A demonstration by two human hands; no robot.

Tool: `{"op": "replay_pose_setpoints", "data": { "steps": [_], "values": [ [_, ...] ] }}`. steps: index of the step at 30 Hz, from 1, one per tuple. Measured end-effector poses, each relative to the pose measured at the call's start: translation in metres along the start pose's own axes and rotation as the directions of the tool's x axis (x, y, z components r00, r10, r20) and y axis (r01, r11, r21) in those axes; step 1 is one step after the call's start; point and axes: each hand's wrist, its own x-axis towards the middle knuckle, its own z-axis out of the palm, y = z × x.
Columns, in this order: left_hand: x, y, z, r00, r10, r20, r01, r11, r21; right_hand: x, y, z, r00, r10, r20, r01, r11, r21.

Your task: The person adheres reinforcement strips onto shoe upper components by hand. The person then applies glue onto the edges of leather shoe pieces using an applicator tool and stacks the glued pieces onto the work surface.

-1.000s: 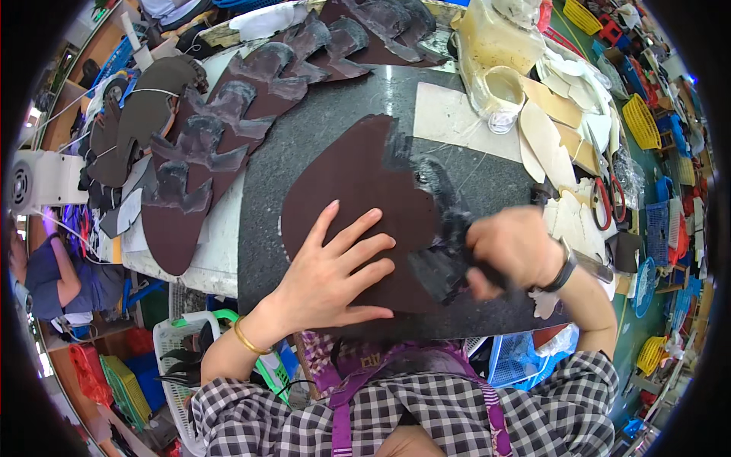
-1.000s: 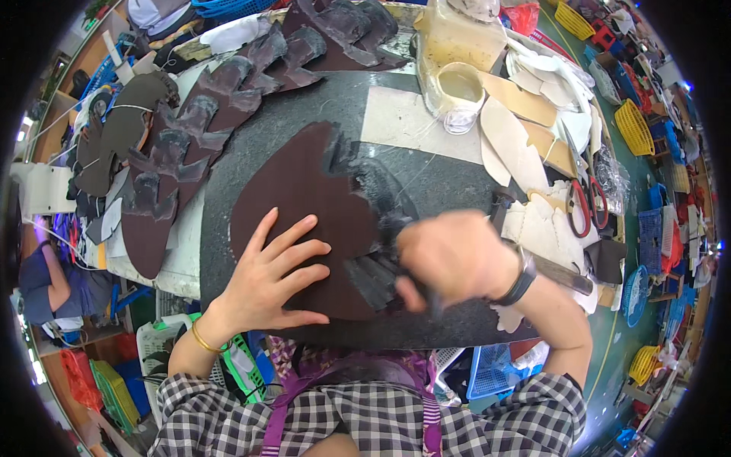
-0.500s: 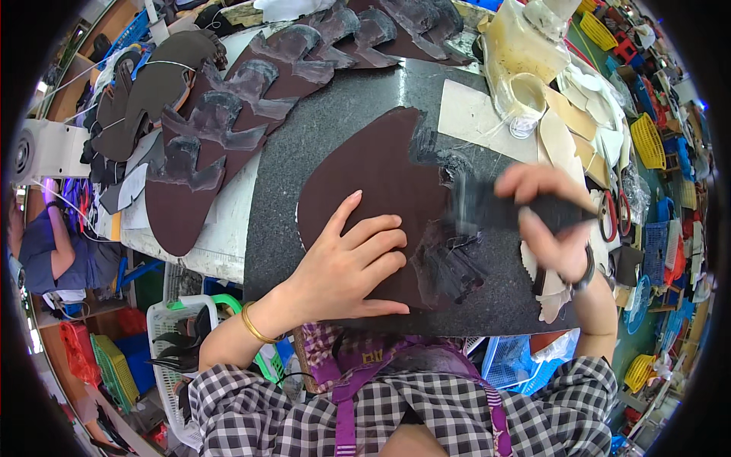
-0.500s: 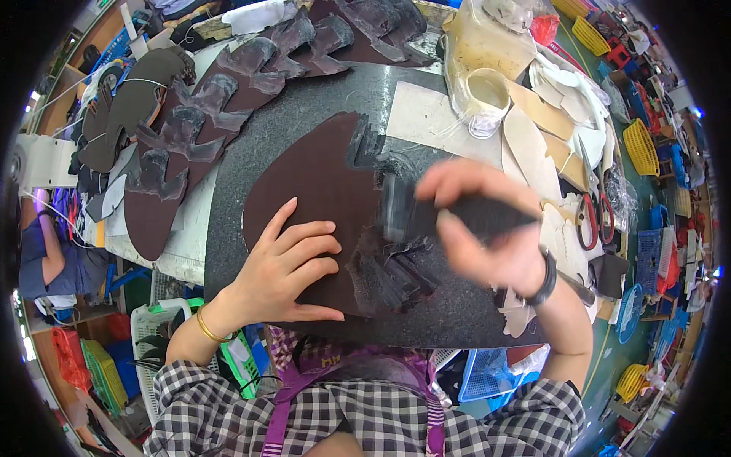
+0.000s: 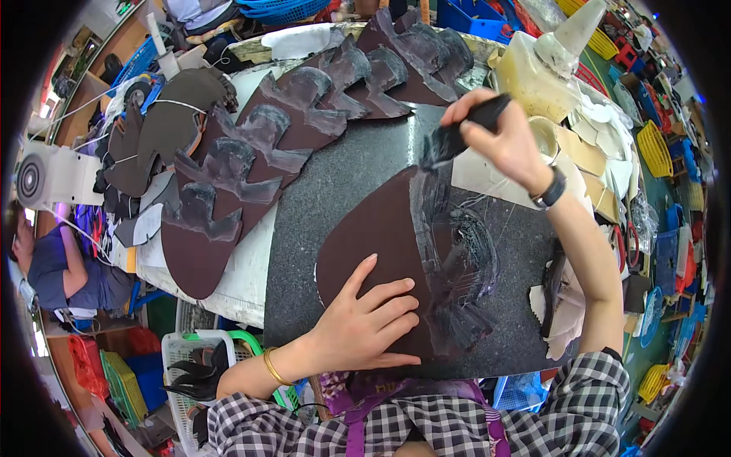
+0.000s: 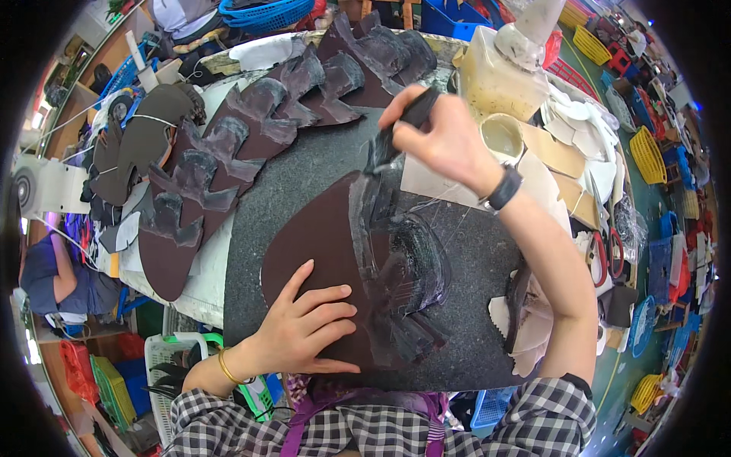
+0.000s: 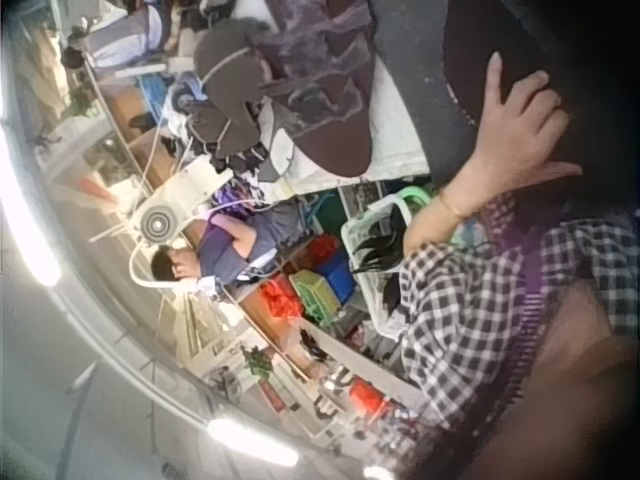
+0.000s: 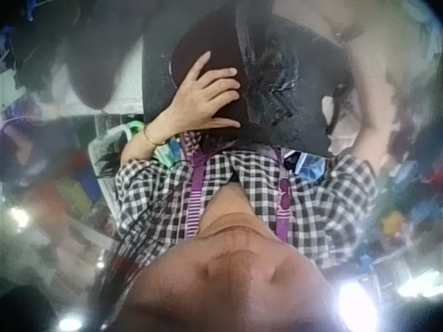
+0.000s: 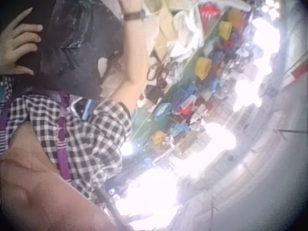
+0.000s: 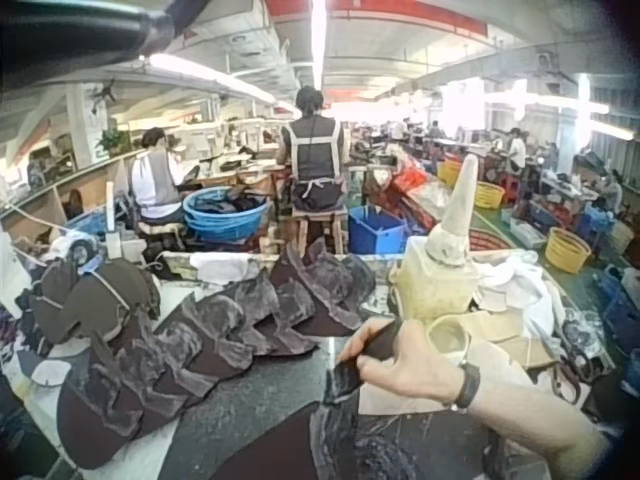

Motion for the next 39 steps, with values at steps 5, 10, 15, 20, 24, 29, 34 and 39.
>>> {"op": "replay_pose_setpoints", "data": {
  "steps": [5,10,15,20,24,29,34,39],
  "values": [
    [-0.005,-0.001,-0.006,0.999,-0.040,0.022,0.040,0.999,0.000,-0.038,-0.065,0.008,0.991,0.038,0.128,-0.047,0.996,0.070],
    [-0.001,0.000,-0.006,0.999,-0.029,0.038,0.030,0.999,-0.020,-0.076,-0.065,-0.006,0.956,-0.092,0.279,0.117,0.990,-0.073],
    [-0.001,0.003,-0.002,0.999,-0.025,0.023,0.025,1.000,0.018,-0.095,-0.091,-0.003,0.884,-0.113,0.453,0.133,0.991,-0.012],
    [-0.003,0.031,-0.008,0.994,-0.064,0.094,0.043,0.978,0.206,-0.092,-0.083,-0.029,0.980,-0.029,0.198,0.081,0.963,-0.258],
    [-0.003,0.033,-0.014,0.976,-0.215,-0.008,0.214,0.964,0.155,-0.098,-0.112,-0.035,0.885,-0.179,0.429,0.099,0.974,0.202],
    [0.001,-0.022,-0.028,0.628,-0.771,0.106,0.371,0.177,-0.911,-0.107,-0.130,0.012,0.428,0.409,0.806,-0.072,0.904,-0.420],
    [0.012,-0.067,-0.102,0.532,-0.738,-0.415,0.050,0.517,-0.855,-0.103,-0.113,-0.001,0.542,0.319,0.778,-0.113,0.944,-0.309],
    [0.080,-0.159,-0.163,0.654,-0.328,-0.682,0.599,0.775,0.202,-0.097,-0.087,-0.058,0.911,0.240,0.334,-0.252,0.968,-0.009]
  ]
}}
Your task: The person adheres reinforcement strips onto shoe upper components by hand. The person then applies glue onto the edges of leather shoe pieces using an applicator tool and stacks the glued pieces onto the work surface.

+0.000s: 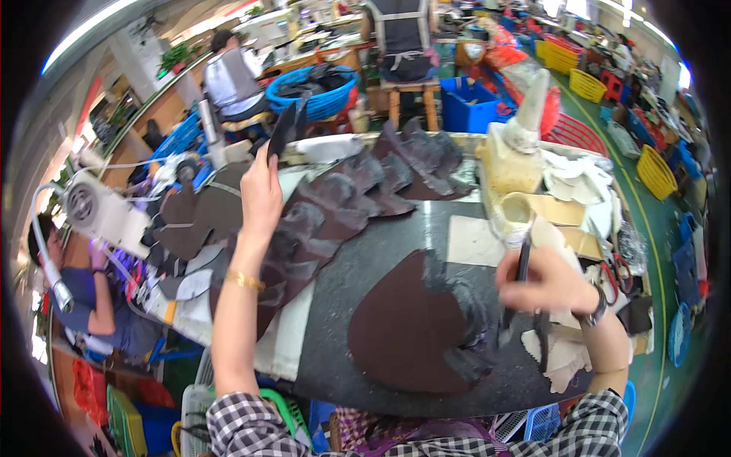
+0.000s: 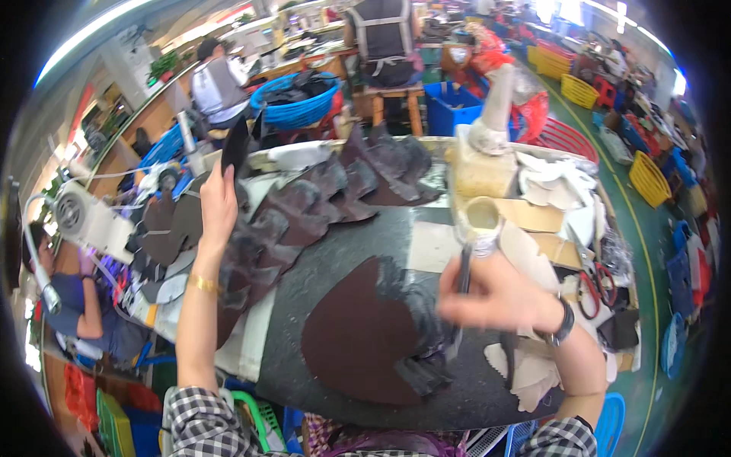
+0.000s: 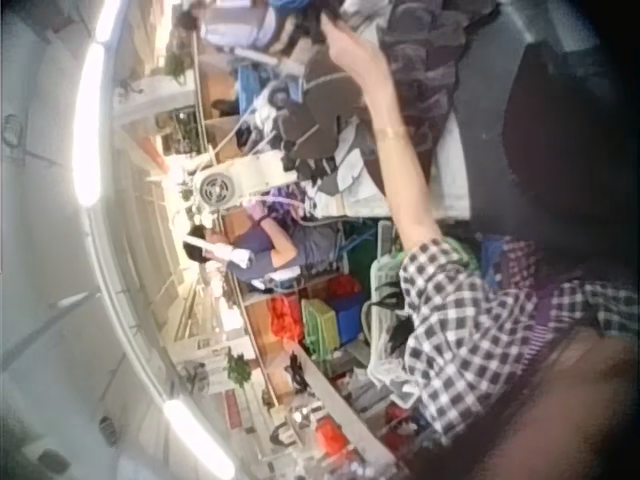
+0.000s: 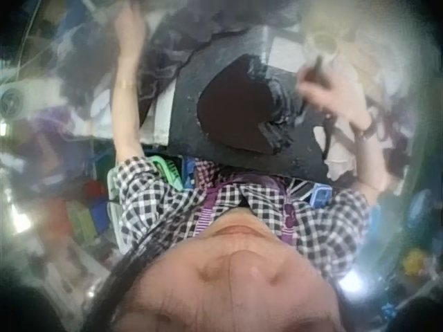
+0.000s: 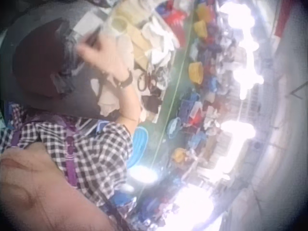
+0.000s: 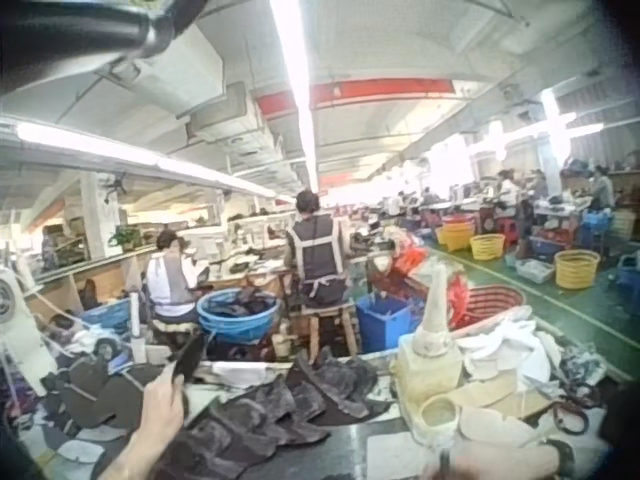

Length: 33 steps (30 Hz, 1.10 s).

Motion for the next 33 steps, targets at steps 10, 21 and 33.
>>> {"op": "replay_pose_setpoints", "data": {
  "steps": [10,21,33],
  "values": [
    [-0.010,0.005,0.077,0.857,0.427,0.289,-0.473,0.873,0.114,0.067,0.090,-0.066,0.767,-0.165,-0.620,-0.272,0.791,-0.548],
    [-0.196,0.102,-0.017,0.389,0.667,0.635,-0.369,0.745,-0.556,0.052,0.025,0.002,0.999,0.043,0.000,-0.043,0.995,0.093],
    [-0.198,0.106,-0.012,0.501,0.625,0.599,-0.342,0.779,-0.526,-0.035,0.052,0.033,0.895,-0.302,-0.329,0.318,0.948,-0.004]
  ]
}}
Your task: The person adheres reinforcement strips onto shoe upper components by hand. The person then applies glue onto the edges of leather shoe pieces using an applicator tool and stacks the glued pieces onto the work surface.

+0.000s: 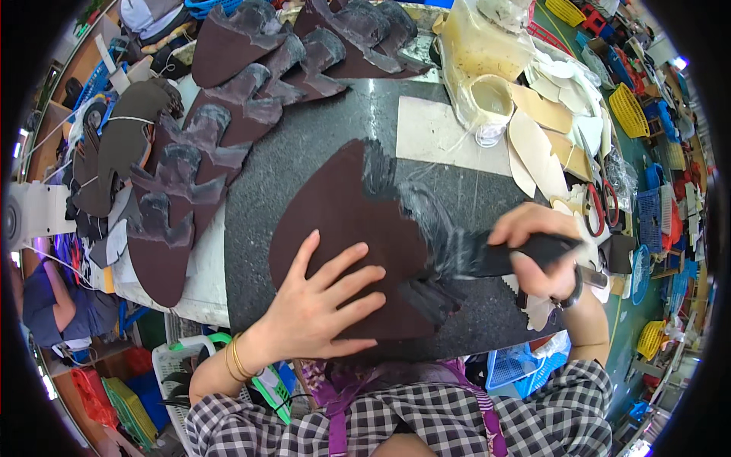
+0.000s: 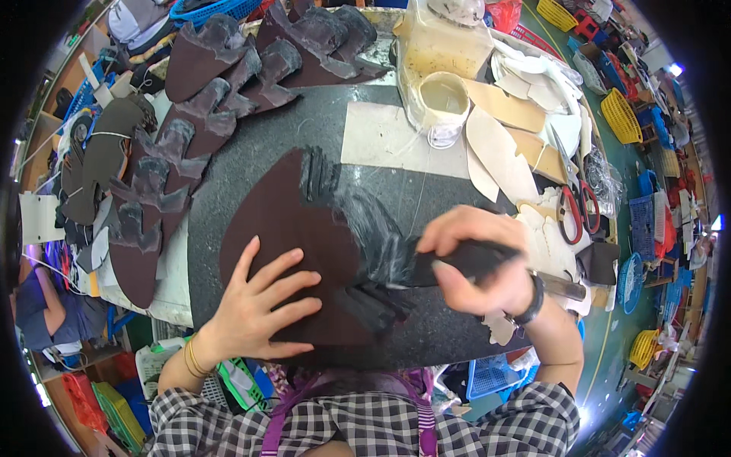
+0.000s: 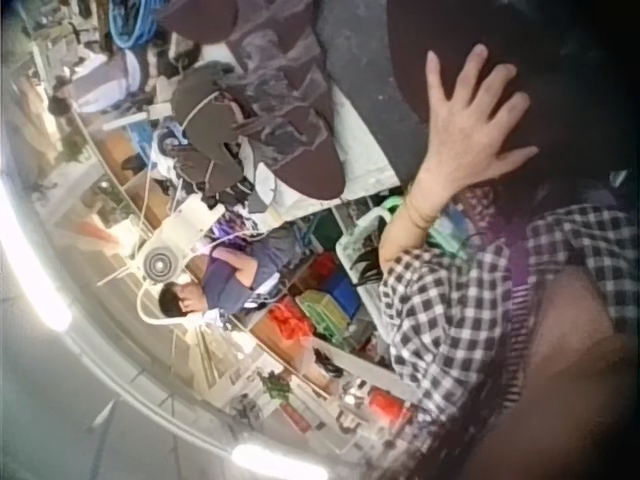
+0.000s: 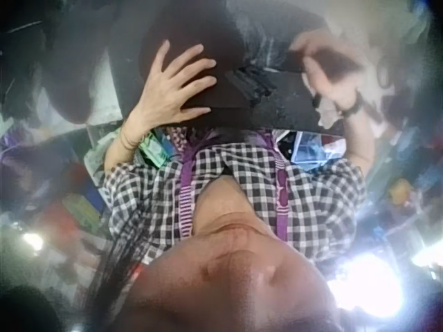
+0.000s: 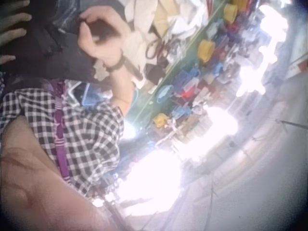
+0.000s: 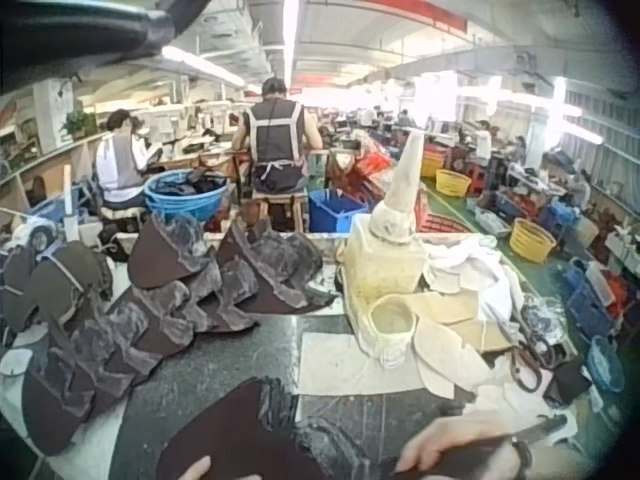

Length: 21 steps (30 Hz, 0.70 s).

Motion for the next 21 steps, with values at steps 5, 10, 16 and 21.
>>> {"op": "replay_pose_setpoints", "data": {
  "steps": [5,10,16,21],
  "values": [
    [-0.002,-0.004,-0.001,1.000,0.014,-0.028,-0.014,1.000,0.004,-0.003,-0.009,0.024,0.815,-0.465,0.347,0.570,0.751,-0.334],
    [-0.006,-0.004,0.001,0.997,0.018,-0.070,-0.018,1.000,0.007,-0.003,-0.018,0.006,0.809,-0.523,0.270,0.588,0.714,-0.380],
    [-0.005,-0.006,0.005,0.997,0.020,-0.078,-0.018,1.000,0.022,0.022,-0.007,0.009,0.908,-0.380,0.175,0.413,0.882,-0.226],
    [-0.004,-0.004,0.005,0.995,0.029,-0.093,-0.028,1.000,0.014,0.022,-0.002,0.055,0.935,-0.230,0.271,0.276,0.950,-0.147]
  ]
}}
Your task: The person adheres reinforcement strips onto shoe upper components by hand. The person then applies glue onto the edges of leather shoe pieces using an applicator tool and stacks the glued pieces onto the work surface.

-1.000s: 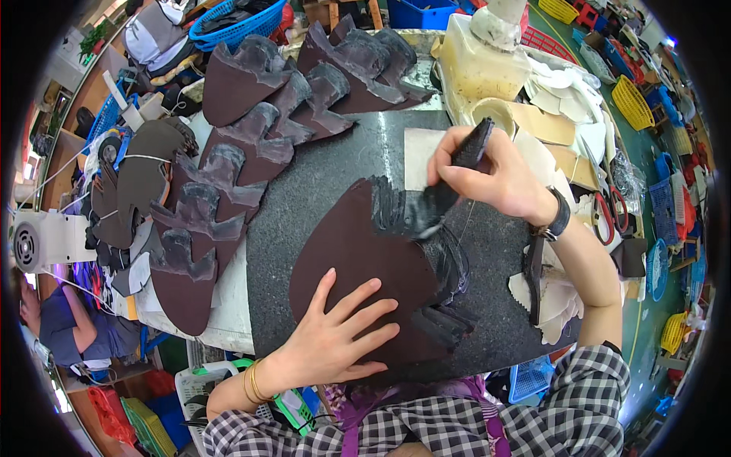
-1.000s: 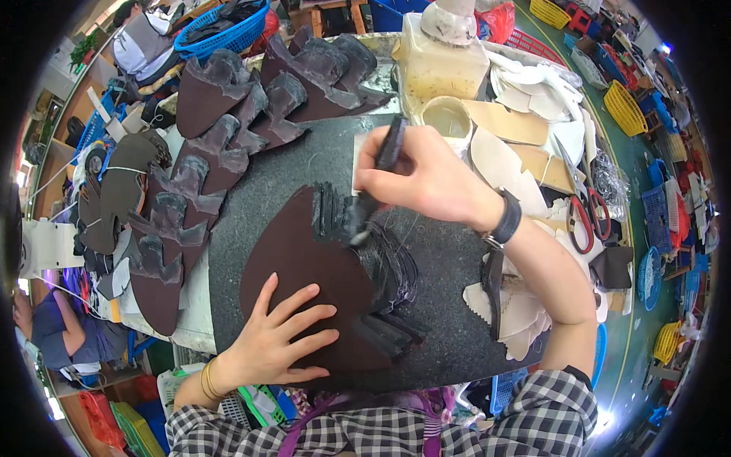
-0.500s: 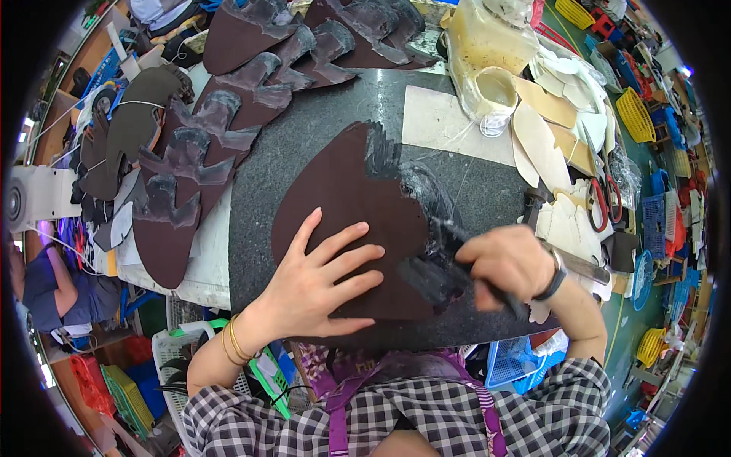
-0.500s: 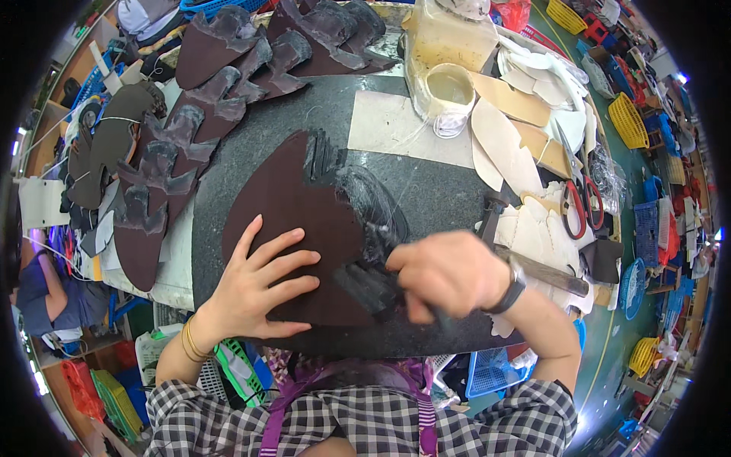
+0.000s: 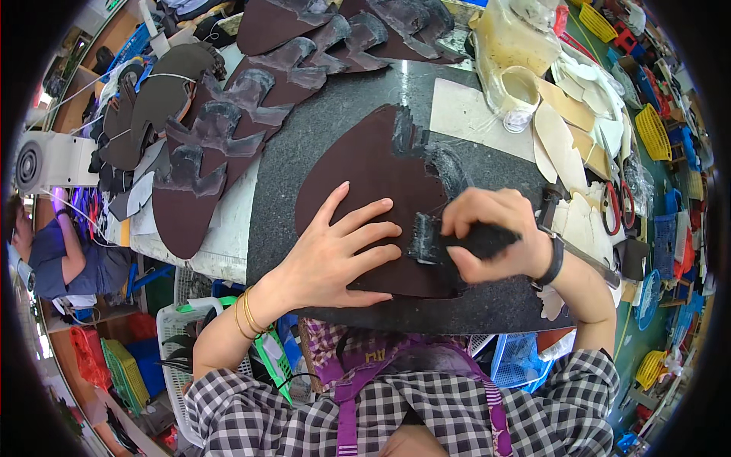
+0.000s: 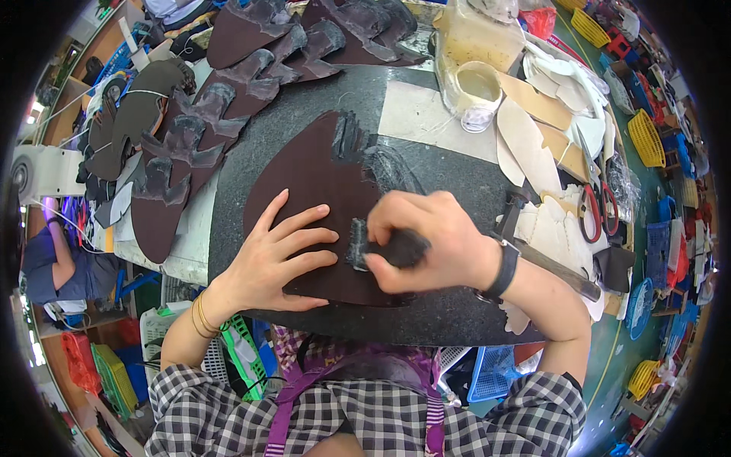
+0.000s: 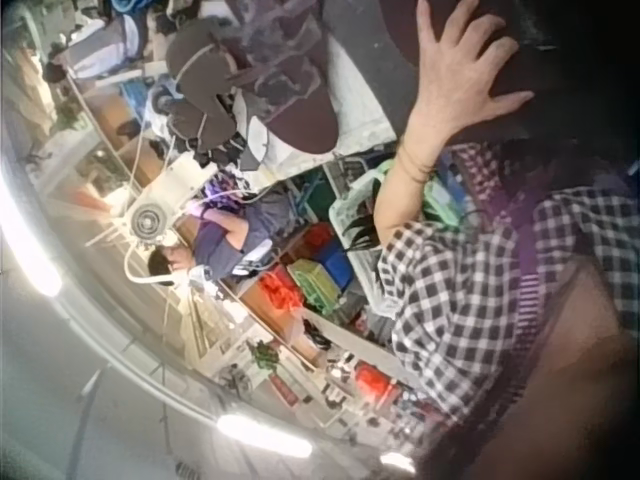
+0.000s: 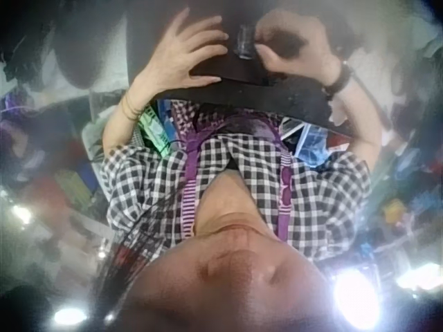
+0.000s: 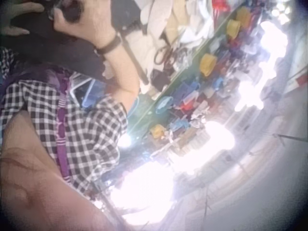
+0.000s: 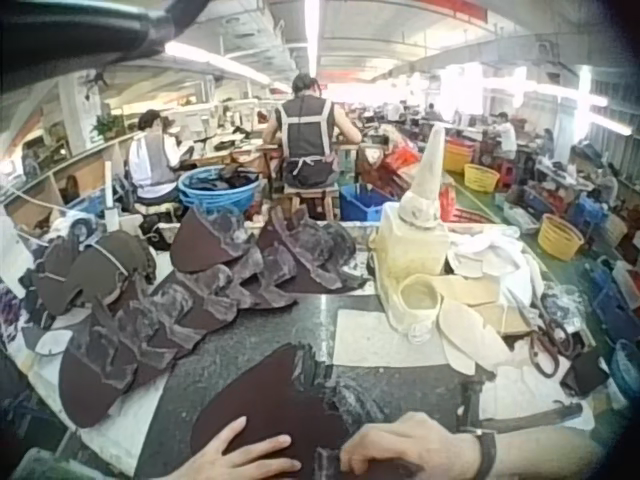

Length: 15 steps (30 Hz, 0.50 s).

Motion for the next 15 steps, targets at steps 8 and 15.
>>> {"op": "replay_pose_setpoints", "data": {
  "steps": [8,15],
  "values": [
    [-0.006,-0.002,0.002,1.000,0.017,-0.023,-0.017,1.000,-0.008,-0.006,-0.013,-0.034,0.960,0.224,-0.167,-0.180,0.953,0.245],
    [-0.008,-0.002,0.002,1.000,0.022,-0.011,-0.023,0.999,-0.048,0.036,0.026,-0.012,0.970,0.206,0.128,-0.238,0.907,0.348]
  ]
}}
